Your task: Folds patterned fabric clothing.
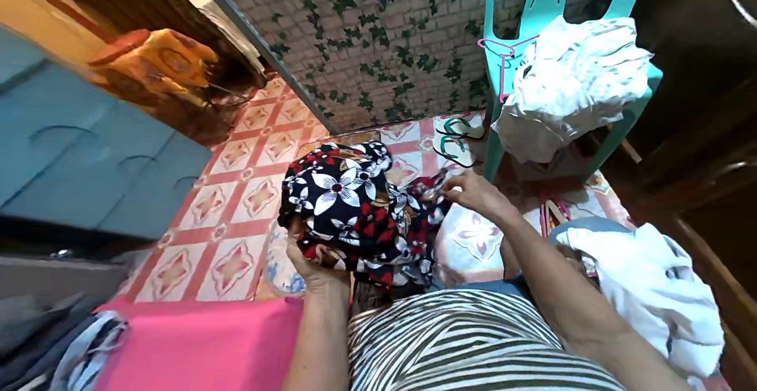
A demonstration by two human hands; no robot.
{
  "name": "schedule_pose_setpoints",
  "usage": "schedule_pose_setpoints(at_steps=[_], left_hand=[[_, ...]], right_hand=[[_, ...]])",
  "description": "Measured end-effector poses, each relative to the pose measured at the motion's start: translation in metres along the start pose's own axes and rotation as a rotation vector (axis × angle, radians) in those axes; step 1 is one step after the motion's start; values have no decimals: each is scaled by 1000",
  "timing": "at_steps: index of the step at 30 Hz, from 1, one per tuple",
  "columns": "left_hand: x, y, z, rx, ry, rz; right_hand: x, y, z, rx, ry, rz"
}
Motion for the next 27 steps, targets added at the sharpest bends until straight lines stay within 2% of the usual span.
schedule_pose_setpoints(at_steps=[2,4,6,8,11,14,16,18,21,23,25,27], left_hand=[[-2,5,4,-40,-22,84],[-6,12,10,-38,-44,90],[-9,21,17,-6,-62,122],[-9,37,21,-7,-93,227],[-11,58,21,119,-93,324],[-10,58,25,52,-129,352],[-9,60,24,111,-153,319],[-3,59,22,295,-88,351],[7,47,19,671,126,685],[5,47,19,863,227,792],[6,53,19,994,323,857],[12,62,21,988,343,807]], right_hand=[[-8,6,7,161,-184,41],[-16,12,14,398,-365,168],[-19,18,17,489,-445,259],[-21,21,17,568,-462,173],[-16,17,4,889,-459,-12],[-17,3,-2,1014,-530,0],[-17,3,-1,1041,-520,-23],[-17,7,2,1097,-517,-60],[-22,8,8,1158,-523,-98],[-24,10,10,1151,-553,-89],[-31,11,16,1117,-611,-83],[-40,13,25,1080,-624,-115]])
Point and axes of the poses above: each hand's wrist, its own x-axis towards the middle knuckle, its own y-axis out of the palm, z = x × y, the point moved 2 cm from there along x, towards the middle knuckle, and after that the axes turned 2 degrees about x, right-handed, at the moved point
